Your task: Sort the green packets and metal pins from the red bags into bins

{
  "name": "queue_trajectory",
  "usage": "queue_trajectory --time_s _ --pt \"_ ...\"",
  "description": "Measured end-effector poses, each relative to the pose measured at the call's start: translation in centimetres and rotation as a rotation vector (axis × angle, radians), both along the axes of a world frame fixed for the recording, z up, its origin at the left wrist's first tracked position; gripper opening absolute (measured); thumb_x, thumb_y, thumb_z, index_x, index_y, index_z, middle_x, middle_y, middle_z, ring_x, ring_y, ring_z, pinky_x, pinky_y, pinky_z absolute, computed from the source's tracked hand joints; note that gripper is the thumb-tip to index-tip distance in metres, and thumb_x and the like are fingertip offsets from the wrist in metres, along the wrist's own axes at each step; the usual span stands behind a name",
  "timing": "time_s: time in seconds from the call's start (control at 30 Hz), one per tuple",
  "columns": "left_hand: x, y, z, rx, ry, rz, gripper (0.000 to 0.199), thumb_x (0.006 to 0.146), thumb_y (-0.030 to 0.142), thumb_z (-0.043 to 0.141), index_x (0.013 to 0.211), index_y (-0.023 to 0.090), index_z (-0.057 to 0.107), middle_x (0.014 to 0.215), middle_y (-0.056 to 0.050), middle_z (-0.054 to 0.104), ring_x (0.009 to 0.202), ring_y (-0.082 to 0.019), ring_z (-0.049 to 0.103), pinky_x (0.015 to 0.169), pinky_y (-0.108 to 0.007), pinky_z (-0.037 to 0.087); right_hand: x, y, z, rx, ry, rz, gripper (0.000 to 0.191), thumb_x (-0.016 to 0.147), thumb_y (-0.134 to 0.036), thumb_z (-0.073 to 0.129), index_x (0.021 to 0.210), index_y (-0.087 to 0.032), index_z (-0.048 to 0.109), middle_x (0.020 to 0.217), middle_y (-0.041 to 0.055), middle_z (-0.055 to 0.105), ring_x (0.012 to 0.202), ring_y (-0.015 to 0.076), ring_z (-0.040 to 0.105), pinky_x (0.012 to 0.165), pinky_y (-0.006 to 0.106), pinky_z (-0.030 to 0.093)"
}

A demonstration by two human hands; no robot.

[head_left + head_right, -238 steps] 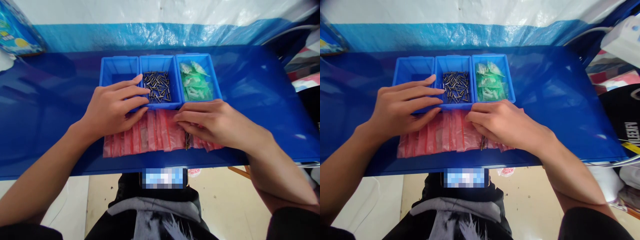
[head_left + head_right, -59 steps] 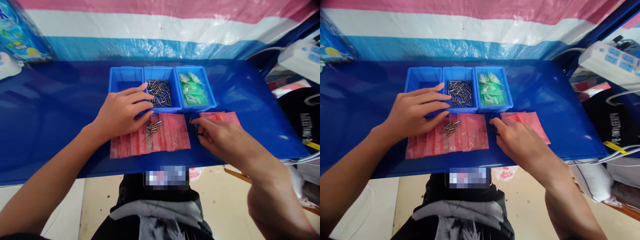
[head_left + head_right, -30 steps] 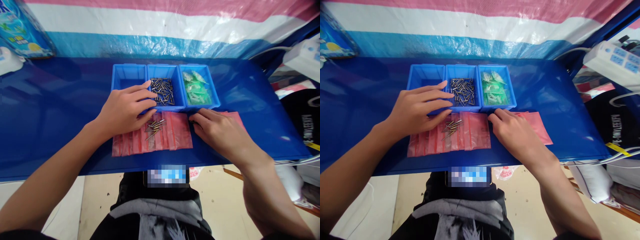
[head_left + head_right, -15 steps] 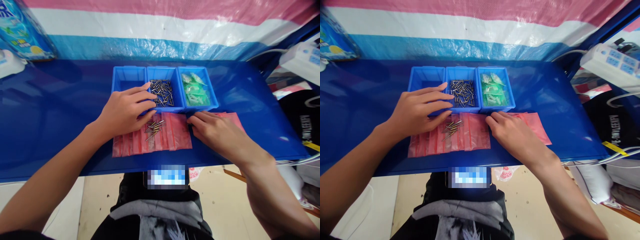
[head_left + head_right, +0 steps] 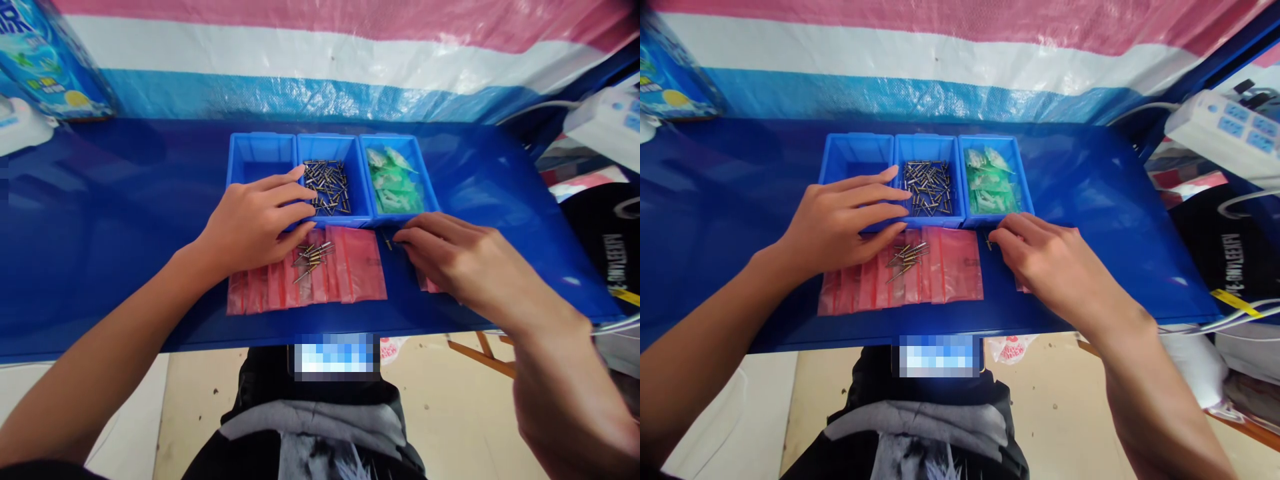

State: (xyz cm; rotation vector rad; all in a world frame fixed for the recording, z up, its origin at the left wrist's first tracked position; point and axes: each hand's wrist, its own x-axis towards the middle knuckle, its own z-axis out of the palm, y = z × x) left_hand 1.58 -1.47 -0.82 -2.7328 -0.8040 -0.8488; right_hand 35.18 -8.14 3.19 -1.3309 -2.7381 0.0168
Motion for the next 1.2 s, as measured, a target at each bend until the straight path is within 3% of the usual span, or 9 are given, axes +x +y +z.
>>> queue_trajectory --time_s 0.1,0.3,0.4,0.53,0.73,0.87,1.2 --pt "0.0 0.0 0.0 -0.012 -0.002 -0.005 0.017 0.109 0.028 0.062 0.108 0.020 0.078 0.127 -0.001 0.082 0.138 -0.028 0.072 0.089 -0.034 0.067 -0.6 0.0 -1.3 0.113 -0.005 0.037 0.026 0.108 -0.015 0.047 0.114 -0.014 0.073 0.111 0.0120 0.077 0.088 0.0243 0.075 0.068 0.034 0.050" --pt "-0.1 -0.1 0.1 -0.024 -0.011 -0.009 0.014 0.108 0.026 0.065 0.108 0.020 0.077 0.127 -0.001 0.082 0.137 -0.030 0.072 0.089 -0.035 0.068 -2.7 -0.5 -3.4 0.132 0.169 -0.302 0.015 0.100 -0.015 0.066 0.112 -0.014 0.076 0.099 0.0070 0.079 0.071 0.0203 0.072 0.065 0.033 0.049" --pt "-0.1 -0.1 0.0 -0.022 -0.012 -0.005 0.014 0.108 0.026 0.064 0.107 0.020 0.077 0.127 -0.001 0.082 0.137 -0.030 0.072 0.088 -0.034 0.068 -3.5 -0.7 -4.1 0.133 0.127 -0.371 0.011 0.099 -0.015 0.067 0.105 -0.014 0.076 0.093 0.0074 0.076 0.073 0.0237 0.073 0.061 0.034 0.045" --pt "-0.1 -0.1 0.1 -0.011 -0.012 -0.005 0.014 0.109 0.027 0.064 0.107 0.020 0.077 0.126 -0.001 0.082 0.137 -0.030 0.073 0.087 -0.034 0.068 -3.8 -0.9 -4.5 0.150 0.073 -0.375 0.014 0.103 -0.016 0.062 0.102 -0.014 0.077 0.096 0.0093 0.073 0.075 0.0241 0.072 0.057 0.034 0.041" --pt "-0.1 -0.1 0.0 -0.014 -0.008 -0.009 0.015 0.109 0.027 0.064 0.107 0.020 0.077 0.127 -0.001 0.082 0.137 -0.030 0.072 0.086 -0.033 0.068 -2.5 -1.3 -3.8 0.210 0.211 -0.384 0.008 0.102 -0.017 0.070 0.101 -0.016 0.077 0.100 0.0083 0.077 0.075 0.0208 0.072 0.070 0.035 0.053" --pt "0.0 0.0 -0.1 -0.002 -0.013 -0.006 0.015 0.109 0.026 0.064 0.107 0.020 0.077 0.127 -0.001 0.082 0.136 -0.030 0.073 0.086 -0.035 0.069 -2.5 -1.3 -3.8 0.167 0.277 -0.376 0.005 0.100 -0.018 0.074 0.096 -0.018 0.076 0.098 0.0065 0.079 0.073 0.0188 0.072 0.071 0.033 0.054" --pt "-0.1 -0.1 0.1 -0.010 -0.007 0.000 0.015 0.108 0.027 0.064 0.107 0.020 0.078 0.127 -0.001 0.082 0.137 -0.029 0.073 0.087 -0.034 0.069 -2.6 -0.3 -5.2 0.118 0.130 -0.431 0.019 0.092 -0.011 0.063 0.106 -0.012 0.077 0.095 0.0135 0.080 0.079 0.0295 0.077 0.066 0.037 0.052"
